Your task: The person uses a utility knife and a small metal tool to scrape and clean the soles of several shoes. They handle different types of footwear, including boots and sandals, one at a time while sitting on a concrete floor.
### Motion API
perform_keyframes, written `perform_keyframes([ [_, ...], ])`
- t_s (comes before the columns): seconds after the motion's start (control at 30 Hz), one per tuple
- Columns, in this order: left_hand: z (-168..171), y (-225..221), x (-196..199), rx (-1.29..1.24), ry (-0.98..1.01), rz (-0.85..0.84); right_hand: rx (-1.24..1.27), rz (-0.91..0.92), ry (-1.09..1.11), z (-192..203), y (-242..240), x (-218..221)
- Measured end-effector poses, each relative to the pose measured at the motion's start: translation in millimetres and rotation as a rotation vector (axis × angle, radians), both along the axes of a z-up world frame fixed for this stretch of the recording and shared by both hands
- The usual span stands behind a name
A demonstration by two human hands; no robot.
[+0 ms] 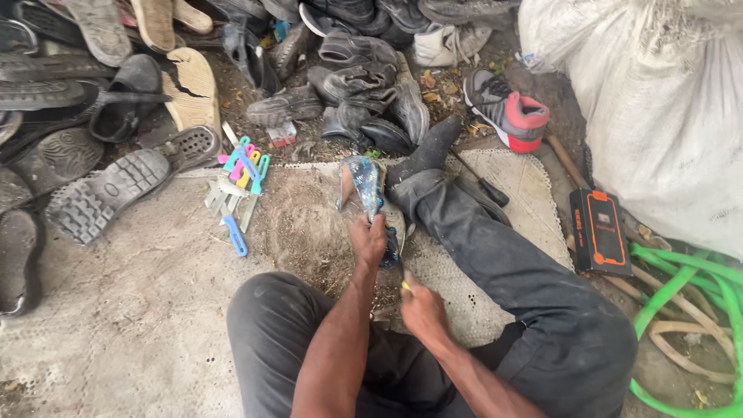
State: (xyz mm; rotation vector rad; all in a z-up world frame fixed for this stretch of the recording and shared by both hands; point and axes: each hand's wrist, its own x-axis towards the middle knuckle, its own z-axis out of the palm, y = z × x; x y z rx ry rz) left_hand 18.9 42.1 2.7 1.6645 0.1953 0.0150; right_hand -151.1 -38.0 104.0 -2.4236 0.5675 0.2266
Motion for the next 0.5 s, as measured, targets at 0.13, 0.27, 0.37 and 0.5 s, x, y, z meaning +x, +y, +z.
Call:
perform_keyframes([
  [0.13,-0.4,0.0,-8.7,-0.218,0.099,-0.017,0.015,-0.034,0.019,-3.4,6.4,-3.0],
  [0.27,-2.6,0.6,-2.8,-0.48,-0.04,0.01,0.052,0.022,-0.12,1.0,4.3,-23.9],
  [0.37,-1.8,3.5,-6.6,-0.291,-0.056,-0.008,0.001,-0.021,0.025,10.3,10.6,-18.5],
  [0.5,48.8,3.5,-11.3,0.378,-0.022,-0.027,-0.092,0.049,0.082,32.8,11.6,-11.8],
])
